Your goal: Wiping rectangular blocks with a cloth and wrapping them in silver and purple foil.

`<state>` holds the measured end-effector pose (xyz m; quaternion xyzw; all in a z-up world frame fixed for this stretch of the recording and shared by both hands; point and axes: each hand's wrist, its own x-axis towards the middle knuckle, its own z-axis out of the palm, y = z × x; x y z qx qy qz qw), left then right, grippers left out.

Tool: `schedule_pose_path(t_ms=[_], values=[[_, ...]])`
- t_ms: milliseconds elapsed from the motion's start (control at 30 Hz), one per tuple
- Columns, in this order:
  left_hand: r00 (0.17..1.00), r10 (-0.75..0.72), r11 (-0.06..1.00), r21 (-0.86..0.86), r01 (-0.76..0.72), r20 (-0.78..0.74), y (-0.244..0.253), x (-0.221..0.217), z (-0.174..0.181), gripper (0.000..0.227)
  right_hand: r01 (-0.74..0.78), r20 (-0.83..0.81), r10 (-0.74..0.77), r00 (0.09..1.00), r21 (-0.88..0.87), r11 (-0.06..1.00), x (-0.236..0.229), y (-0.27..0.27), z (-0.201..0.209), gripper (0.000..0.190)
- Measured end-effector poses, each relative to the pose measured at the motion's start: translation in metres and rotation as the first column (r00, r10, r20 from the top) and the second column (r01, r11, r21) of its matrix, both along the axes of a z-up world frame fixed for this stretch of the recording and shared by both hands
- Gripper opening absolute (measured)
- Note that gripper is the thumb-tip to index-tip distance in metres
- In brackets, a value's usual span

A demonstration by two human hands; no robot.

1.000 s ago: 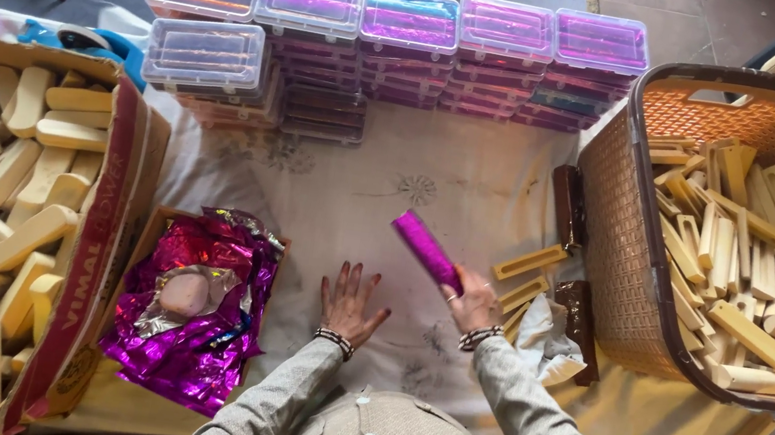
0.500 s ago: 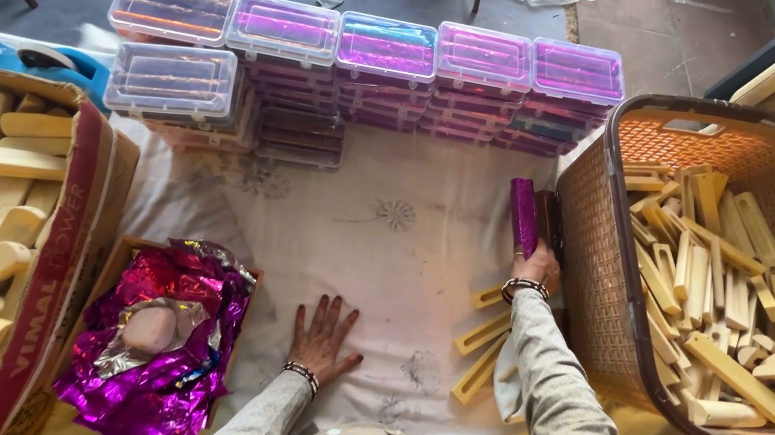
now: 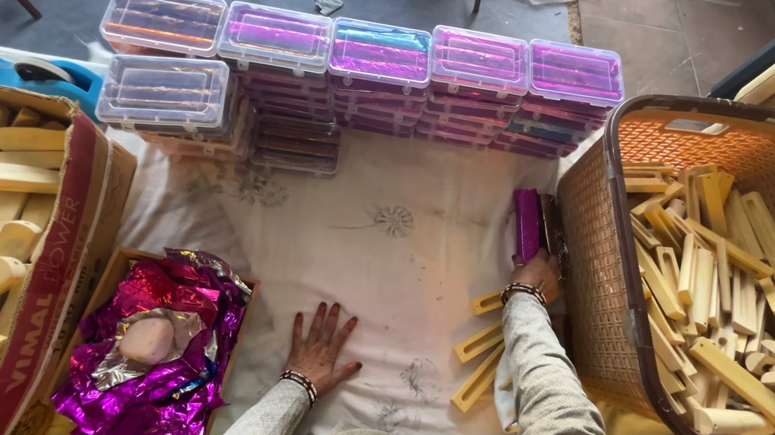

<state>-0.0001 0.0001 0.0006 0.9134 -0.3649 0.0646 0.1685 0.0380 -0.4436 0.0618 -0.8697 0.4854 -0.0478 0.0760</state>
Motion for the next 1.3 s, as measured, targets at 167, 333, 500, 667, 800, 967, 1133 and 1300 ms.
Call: schedule_pose_path(t_ms=[167, 333, 500, 667, 800, 967, 1133, 1300], values=[[1.0, 0.001, 1.0, -0.002, -0.001, 0.014, 0.0, 0.0, -0.002, 0.095, -0.014, 0.183, 0.007, 0.983, 0.039, 0.999, -0.019, 0.031, 0.034, 0.063], [0.999, -0.003, 1.0, -0.019, 0.004, 0.04, -0.001, 0.001, -0.01, 0.093, -0.008, 0.102, -0.005, 0.995, 0.128, 0.992, -0.052, 0.059, 0.016, 0.087], [0.998, 0.002, 1.0, -0.025, 0.0, 0.063, 0.0, 0.001, -0.018, 0.093, -0.108, -0.024, 0.113, 0.993, 0.155, 0.982, -0.082, 0.09, -0.031, 0.084], [0.994, 0.002, 0.999, -0.051, 0.004, 0.109, -0.002, 0.002, -0.023, 0.093, -0.322, -0.183, 0.338, 0.923, 0.11, 0.94, -0.106, 0.128, -0.029, 0.078], [0.992, 0.0, 0.999, -0.047, 0.006, 0.124, -0.002, 0.003, -0.027, 0.096, -0.455, -0.226, 0.47, 0.854, 0.115, 0.883, -0.125, 0.156, -0.036, 0.074], [0.99, -0.006, 0.998, -0.057, 0.014, 0.143, 0.0, 0.003, -0.024, 0.095, -0.647, -0.236, 0.642, 0.73, 0.068, 0.76, -0.146, 0.173, -0.049, 0.07], [0.992, 0.005, 0.999, -0.049, 0.001, 0.126, 0.001, 0.0, -0.004, 0.093, -0.671, -0.092, 0.697, 0.711, 0.204, 0.712, -0.16, 0.177, 0.005, 0.073], [0.909, 0.142, 0.898, 0.437, 0.048, -0.392, 0.007, -0.008, 0.035, 0.085, -0.591, -0.094, 0.59, 0.802, 0.021, 0.807, -0.182, 0.138, 0.015, 0.059]])
